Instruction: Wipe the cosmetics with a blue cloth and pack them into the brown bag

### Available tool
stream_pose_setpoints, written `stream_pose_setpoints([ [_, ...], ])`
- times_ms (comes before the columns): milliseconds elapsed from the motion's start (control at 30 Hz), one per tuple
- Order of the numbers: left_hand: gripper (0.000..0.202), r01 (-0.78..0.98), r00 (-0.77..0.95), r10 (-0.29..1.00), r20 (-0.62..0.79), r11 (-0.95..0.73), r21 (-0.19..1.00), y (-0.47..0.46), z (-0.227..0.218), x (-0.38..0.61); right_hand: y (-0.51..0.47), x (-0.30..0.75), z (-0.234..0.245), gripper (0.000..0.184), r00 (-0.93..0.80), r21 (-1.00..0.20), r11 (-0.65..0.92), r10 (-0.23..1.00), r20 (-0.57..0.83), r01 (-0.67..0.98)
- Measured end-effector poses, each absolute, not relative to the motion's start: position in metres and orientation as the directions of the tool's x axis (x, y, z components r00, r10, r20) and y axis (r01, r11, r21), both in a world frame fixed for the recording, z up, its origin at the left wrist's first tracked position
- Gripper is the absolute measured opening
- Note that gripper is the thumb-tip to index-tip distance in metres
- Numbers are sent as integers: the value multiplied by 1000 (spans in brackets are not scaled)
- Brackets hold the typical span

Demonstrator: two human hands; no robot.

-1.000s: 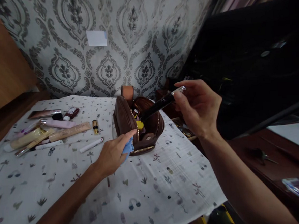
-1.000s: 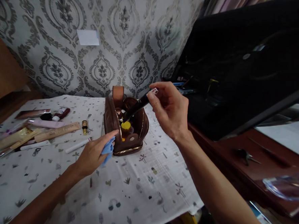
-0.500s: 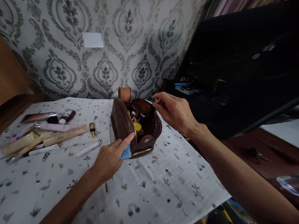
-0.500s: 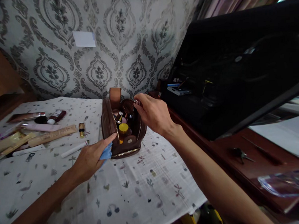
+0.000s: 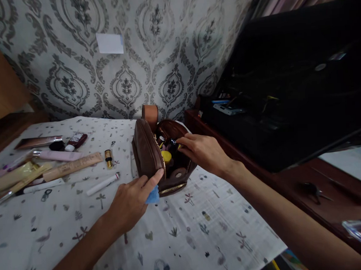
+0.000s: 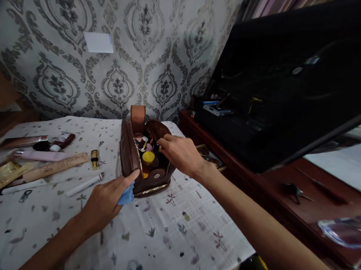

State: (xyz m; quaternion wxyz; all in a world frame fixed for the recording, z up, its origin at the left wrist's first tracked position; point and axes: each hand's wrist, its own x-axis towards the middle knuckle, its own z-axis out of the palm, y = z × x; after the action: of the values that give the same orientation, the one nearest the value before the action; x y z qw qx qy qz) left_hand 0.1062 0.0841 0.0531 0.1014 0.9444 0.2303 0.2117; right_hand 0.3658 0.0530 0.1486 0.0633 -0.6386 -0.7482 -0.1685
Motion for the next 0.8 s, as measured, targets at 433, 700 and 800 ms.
stream_pose_setpoints([
  [433, 98, 447, 813, 485, 322, -875, 188, 82, 46, 109, 48, 368, 157, 36, -190, 40, 186, 946, 262, 982],
  [700, 104, 461, 816, 481, 321, -876, 141, 81, 49, 110, 24, 362, 153, 25, -226, -28, 257, 891, 394, 966],
  [800, 104, 457, 815, 470, 340, -881, 122, 81, 51, 110, 3, 352, 141, 31, -328, -84, 354, 916, 230, 931],
])
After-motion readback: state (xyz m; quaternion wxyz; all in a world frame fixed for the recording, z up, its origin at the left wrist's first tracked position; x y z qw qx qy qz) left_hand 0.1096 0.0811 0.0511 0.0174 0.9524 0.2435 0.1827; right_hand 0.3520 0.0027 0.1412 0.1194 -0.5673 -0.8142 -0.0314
